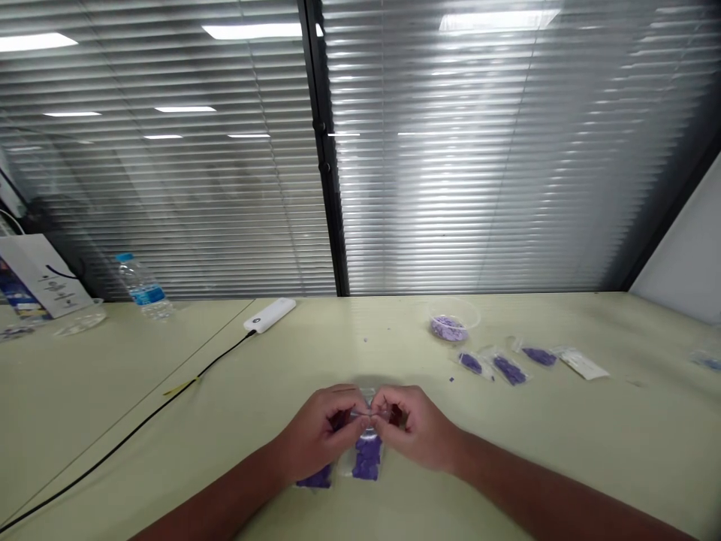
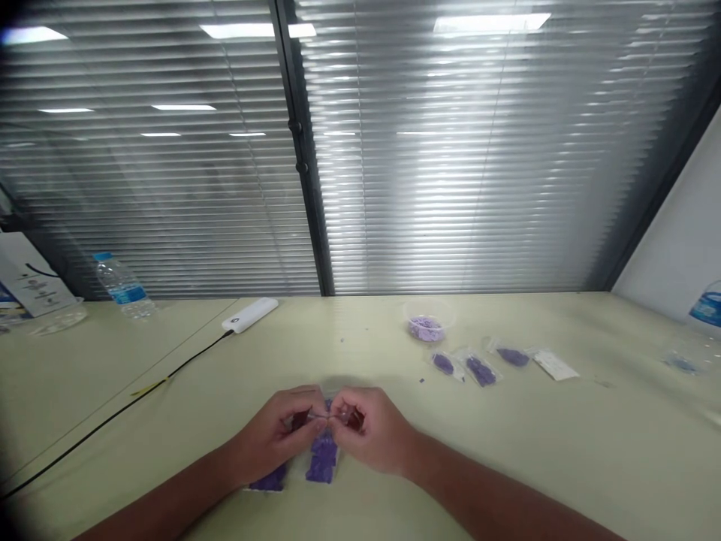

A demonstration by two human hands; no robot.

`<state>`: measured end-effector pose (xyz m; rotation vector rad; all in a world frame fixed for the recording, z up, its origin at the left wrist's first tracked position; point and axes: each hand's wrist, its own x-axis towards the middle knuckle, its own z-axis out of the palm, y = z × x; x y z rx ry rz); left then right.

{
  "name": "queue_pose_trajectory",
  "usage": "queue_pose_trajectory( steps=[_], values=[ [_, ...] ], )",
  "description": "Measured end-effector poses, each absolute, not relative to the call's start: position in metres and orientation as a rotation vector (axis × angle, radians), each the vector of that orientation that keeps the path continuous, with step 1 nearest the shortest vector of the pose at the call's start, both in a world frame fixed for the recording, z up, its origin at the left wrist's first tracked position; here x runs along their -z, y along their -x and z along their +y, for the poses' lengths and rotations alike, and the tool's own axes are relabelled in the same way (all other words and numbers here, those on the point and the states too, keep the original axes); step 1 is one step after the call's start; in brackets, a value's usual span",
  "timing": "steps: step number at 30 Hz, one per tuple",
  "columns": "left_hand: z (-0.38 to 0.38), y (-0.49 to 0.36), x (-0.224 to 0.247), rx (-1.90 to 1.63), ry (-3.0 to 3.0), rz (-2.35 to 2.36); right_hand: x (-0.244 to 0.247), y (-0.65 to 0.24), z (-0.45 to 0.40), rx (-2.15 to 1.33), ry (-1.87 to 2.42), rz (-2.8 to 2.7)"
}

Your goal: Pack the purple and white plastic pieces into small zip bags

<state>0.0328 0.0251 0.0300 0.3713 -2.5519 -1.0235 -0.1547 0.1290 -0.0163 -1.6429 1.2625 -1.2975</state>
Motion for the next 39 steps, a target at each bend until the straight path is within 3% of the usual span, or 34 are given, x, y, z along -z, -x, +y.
queue_pose_trajectory(
  steps=[11,16,18,20,23,29,39],
  values=[
    [0.006,-0.035,-0.021,1.08,-0.588,-2.447,0.022,0.167,0.121,1.295,1.437,1.255],
    [0.001,-0.036,-0.021,0.909,-0.59,-2.517,0.014,0.175,0.119,1.257,1.715,1.565],
    [-0.003,-0.037,-0.02,0.789,-0.567,-2.564,-0.004,0.189,0.119,1.083,1.907,1.753],
    [-0.009,-0.037,-0.019,0.719,-0.574,-2.594,-0.027,0.211,0.121,0.695,2.003,2.029],
    [-0.017,-0.037,-0.016,0.698,-0.668,-2.574,-0.058,0.251,0.128,0.159,1.811,2.413],
    [-0.02,-0.038,-0.014,0.731,-0.684,-2.55,-0.071,0.306,0.14,-0.075,1.535,2.564],
    [-0.017,-0.039,-0.016,0.84,-0.693,-2.555,-0.053,0.318,0.13,0.012,1.488,2.512]
  ],
)
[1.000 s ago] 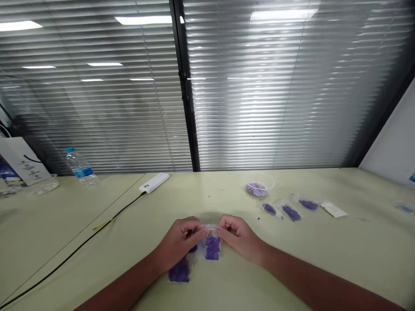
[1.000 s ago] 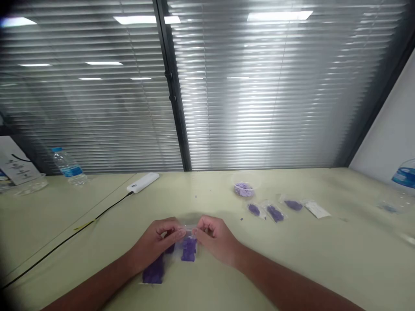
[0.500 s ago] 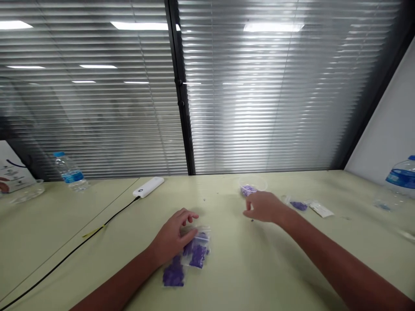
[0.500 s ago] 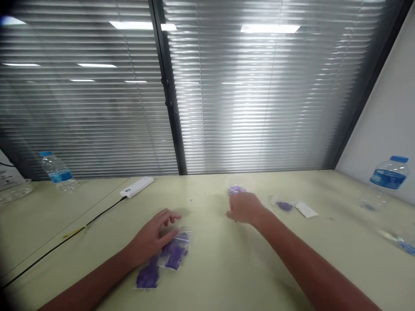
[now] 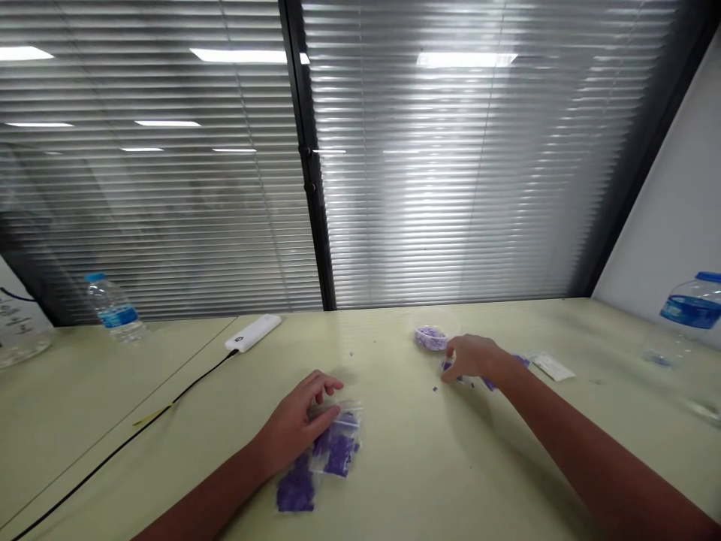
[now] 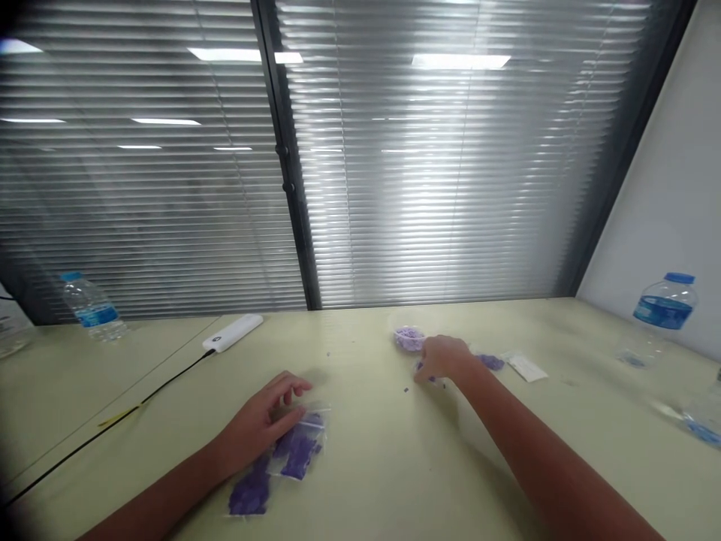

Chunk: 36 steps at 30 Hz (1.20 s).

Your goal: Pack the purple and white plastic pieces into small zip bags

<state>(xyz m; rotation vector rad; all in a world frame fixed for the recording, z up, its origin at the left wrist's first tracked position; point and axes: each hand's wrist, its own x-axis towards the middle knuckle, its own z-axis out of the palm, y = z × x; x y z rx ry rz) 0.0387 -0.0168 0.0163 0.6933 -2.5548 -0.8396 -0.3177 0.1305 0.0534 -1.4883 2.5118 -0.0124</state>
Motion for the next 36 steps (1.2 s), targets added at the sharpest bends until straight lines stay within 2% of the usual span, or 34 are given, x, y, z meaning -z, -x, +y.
queue_pose_trajectory(
  steps=[7,10,13,17,24,30,36],
  values=[
    [-0.016,-0.039,-0.015,0.87,-0.677,-2.544,-0.056,0.315,0.13,0.203,1.619,2.35],
    [-0.014,-0.038,-0.017,0.876,-0.648,-2.531,-0.067,0.297,0.13,0.567,1.667,1.797],
    [-0.011,-0.037,-0.019,0.891,-0.597,-2.501,-0.068,0.268,0.128,0.934,1.499,1.189],
    [-0.003,-0.037,-0.025,0.981,-0.466,-2.492,-0.047,0.224,0.122,1.15,1.185,0.73],
    [0.01,-0.037,-0.033,1.133,-0.306,-2.466,-0.016,0.181,0.118,1.187,1.032,0.753],
    [0.012,-0.035,-0.025,1.488,-0.556,-2.312,-0.004,0.177,0.116,1.138,1.079,0.84],
    [0.005,-0.033,-0.016,1.353,-0.638,-2.286,0.008,0.168,0.115,1.361,1.2,1.098]
  ],
)
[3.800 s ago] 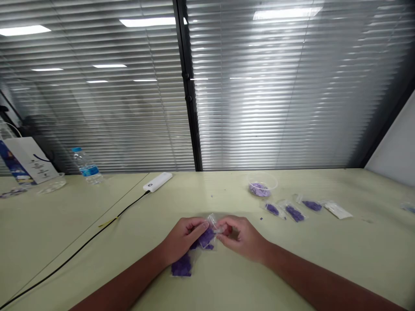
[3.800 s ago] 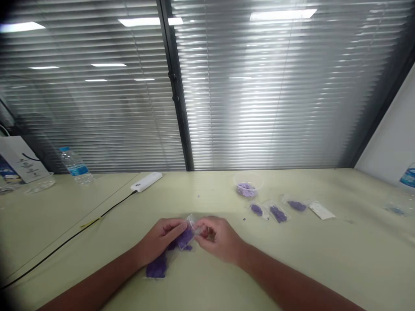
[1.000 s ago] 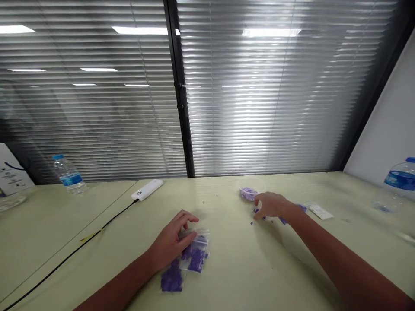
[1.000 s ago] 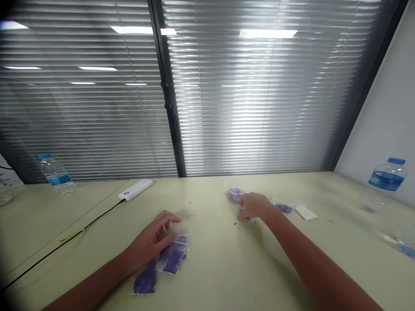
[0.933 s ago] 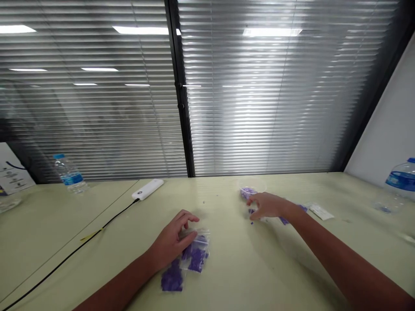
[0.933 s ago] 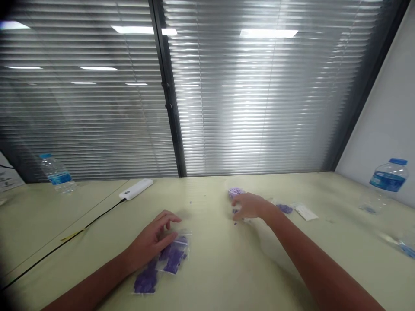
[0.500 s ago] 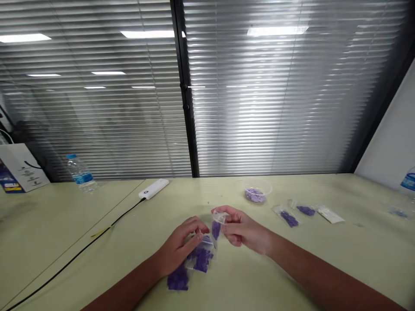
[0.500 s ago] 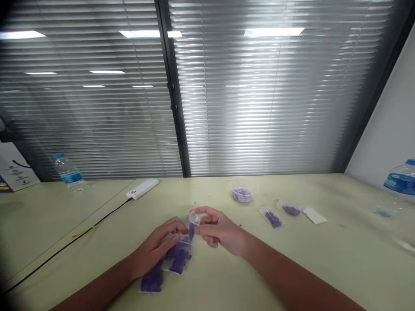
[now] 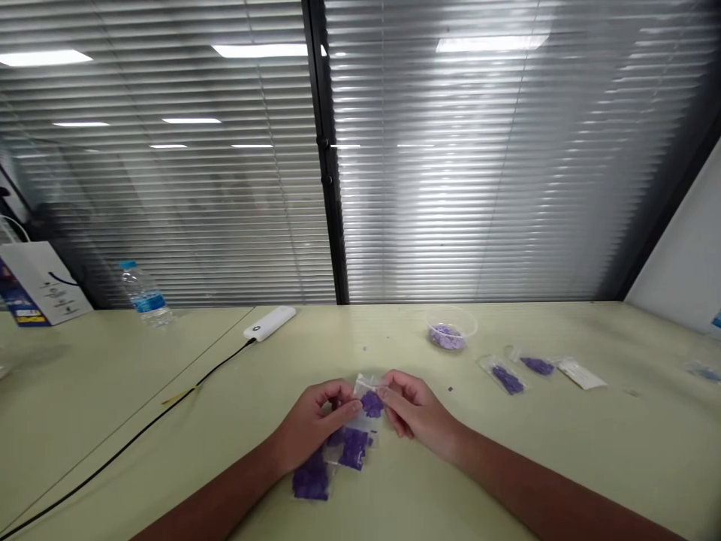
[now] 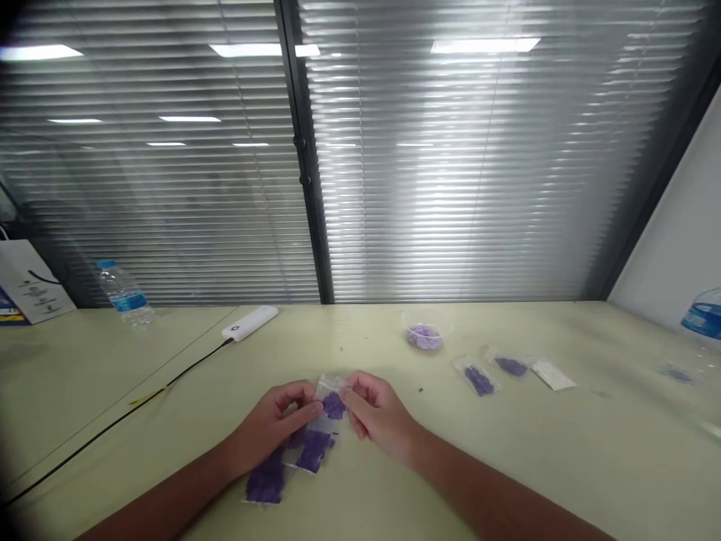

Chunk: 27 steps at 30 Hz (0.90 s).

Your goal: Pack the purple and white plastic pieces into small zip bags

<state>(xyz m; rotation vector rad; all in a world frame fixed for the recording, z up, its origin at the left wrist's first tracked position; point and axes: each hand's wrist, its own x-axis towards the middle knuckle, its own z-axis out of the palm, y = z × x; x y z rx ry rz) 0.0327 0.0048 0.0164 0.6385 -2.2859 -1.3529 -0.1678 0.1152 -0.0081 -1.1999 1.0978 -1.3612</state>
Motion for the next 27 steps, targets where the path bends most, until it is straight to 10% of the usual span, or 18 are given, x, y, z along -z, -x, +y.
queue_pose_trajectory(
  steps=[27],
  values=[
    [0.015,-0.032,-0.021,1.006,-0.47,-2.533,0.019,0.162,0.121,1.257,1.528,1.183]
  ],
)
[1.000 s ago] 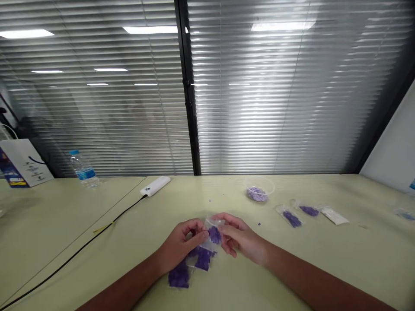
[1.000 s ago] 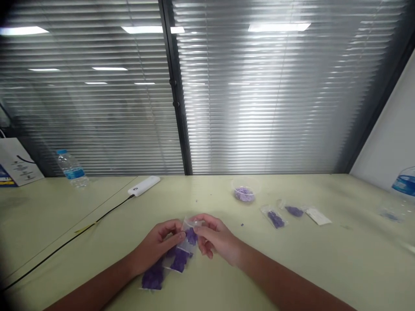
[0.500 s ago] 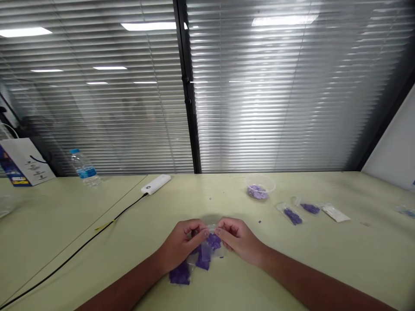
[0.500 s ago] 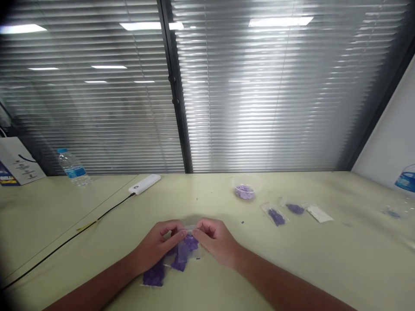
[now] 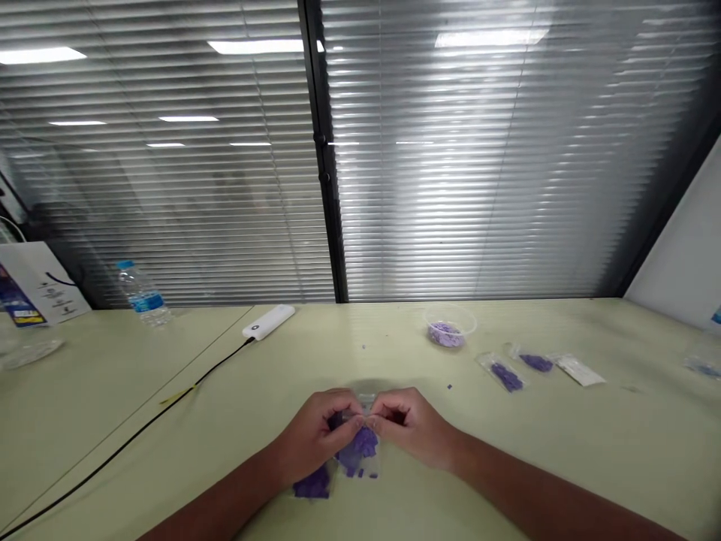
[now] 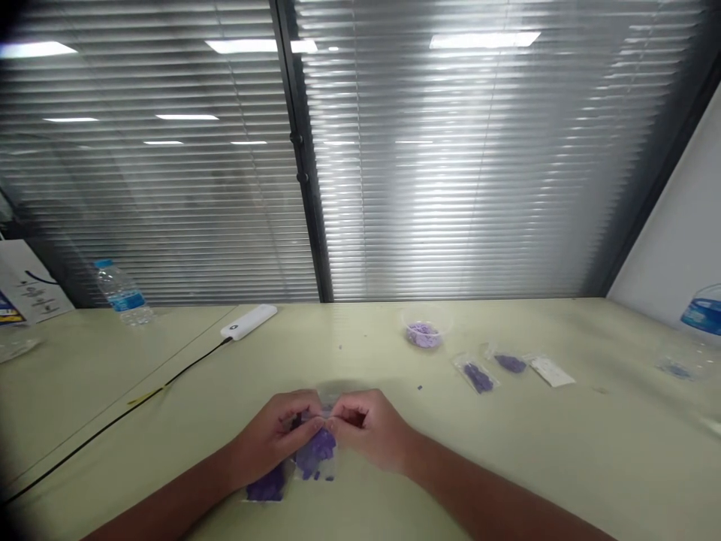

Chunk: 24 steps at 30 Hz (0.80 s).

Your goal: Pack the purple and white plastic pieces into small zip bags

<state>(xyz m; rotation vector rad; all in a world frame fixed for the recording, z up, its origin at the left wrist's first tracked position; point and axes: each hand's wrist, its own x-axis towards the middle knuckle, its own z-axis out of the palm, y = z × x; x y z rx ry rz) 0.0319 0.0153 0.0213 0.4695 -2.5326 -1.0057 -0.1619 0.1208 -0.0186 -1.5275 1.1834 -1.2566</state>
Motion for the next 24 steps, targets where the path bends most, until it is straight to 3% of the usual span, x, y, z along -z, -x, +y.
queue_pose_trajectory(
  steps=[8,15,22,24],
  values=[
    [-0.001,-0.034,-0.02,1.18,-0.654,-2.397,0.023,0.168,0.116,1.297,1.441,1.27],
    [-0.018,-0.037,-0.019,0.867,-0.597,-2.532,0.012,0.203,0.123,1.163,2.286,1.845],
    [-0.031,-0.04,-0.012,0.718,-0.661,-2.519,0.018,0.33,0.168,0.95,1.695,3.002],
    [-0.032,-0.039,-0.013,0.676,-0.652,-2.515,0.021,0.355,0.183,0.863,1.452,3.086]
  ],
)
